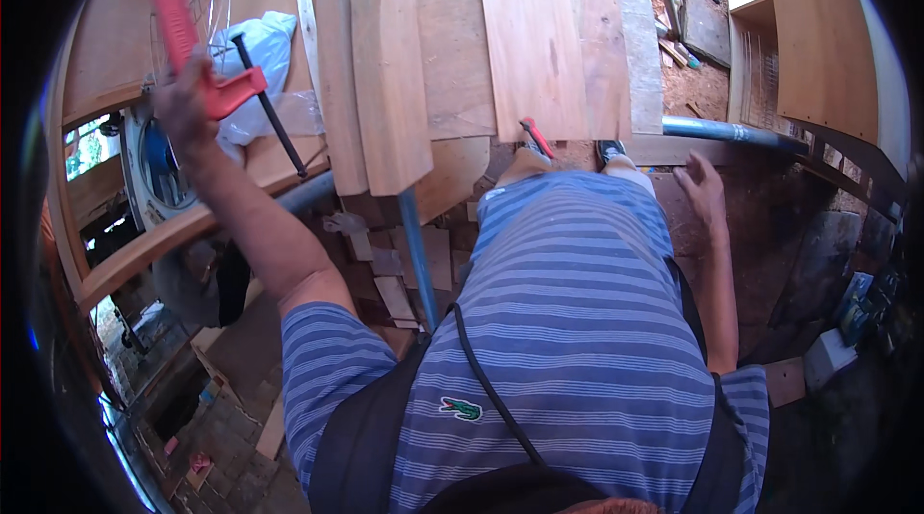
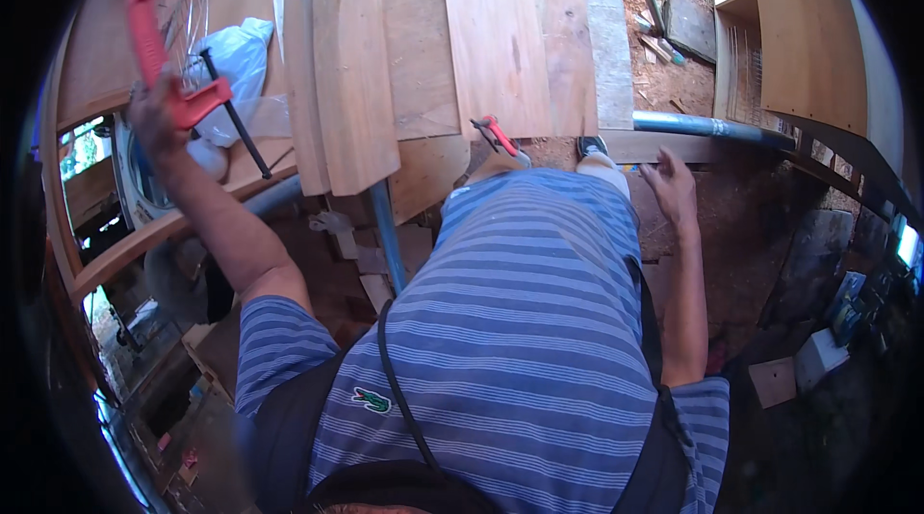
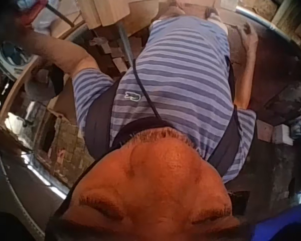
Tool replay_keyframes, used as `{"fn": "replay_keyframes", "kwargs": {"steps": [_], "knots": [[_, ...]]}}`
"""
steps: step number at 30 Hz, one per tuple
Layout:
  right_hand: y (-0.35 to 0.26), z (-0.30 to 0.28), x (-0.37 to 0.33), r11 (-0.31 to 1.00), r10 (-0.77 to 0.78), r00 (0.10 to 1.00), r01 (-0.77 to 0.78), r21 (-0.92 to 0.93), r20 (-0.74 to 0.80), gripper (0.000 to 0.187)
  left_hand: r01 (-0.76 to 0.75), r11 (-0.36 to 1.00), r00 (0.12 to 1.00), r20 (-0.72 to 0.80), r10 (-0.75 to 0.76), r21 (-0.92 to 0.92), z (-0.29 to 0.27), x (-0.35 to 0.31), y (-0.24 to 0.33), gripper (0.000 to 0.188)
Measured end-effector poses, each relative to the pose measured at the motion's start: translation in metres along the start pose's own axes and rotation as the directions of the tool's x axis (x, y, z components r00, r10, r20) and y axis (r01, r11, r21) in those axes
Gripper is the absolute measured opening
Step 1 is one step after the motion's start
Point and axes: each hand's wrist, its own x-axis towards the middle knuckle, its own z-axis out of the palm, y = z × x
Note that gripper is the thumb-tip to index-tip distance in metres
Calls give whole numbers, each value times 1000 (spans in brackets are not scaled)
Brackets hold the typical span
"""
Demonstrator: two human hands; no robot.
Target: Applying a bar clamp to hold wooden panels together during the assembly of a piece of furniture.
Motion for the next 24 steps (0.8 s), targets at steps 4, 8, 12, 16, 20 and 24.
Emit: {"fn": "replay_keyframes", "kwargs": {"steps": [4, 8, 12, 16, 20, 24], "knots": [[-69, -35, 31, 989, -134, 983, 126, 71, 122, 63, -38, 914, 999, 11, 47, -404, -26, -84, 63, 30], [-136, -55, 41, 882, -465, 807, 387, 269, 365, 70, 60, 649, 977, 179, 119, -758, -25, -178, 107, 35], [-185, -63, 26, 715, -662, 369, 571, 403, 652, 89, 189, 389, 979, 202, -8, -902, 8, -275, 141, 38], [-189, -63, 4, 709, -635, -39, 366, 602, 771, 99, 187, 231, 967, 137, -216, -955, 43, -355, 153, 39], [-179, -64, -25, 599, -706, -4, 530, 600, 708, 106, 169, -166, 825, 232, -515, -972, 74, -409, 133, 34], [-195, -63, -40, 527, -759, -15, 572, 629, 650, 102, 118, -229, 629, 251, -735, -966, 119, -449, 100, 31]]}}
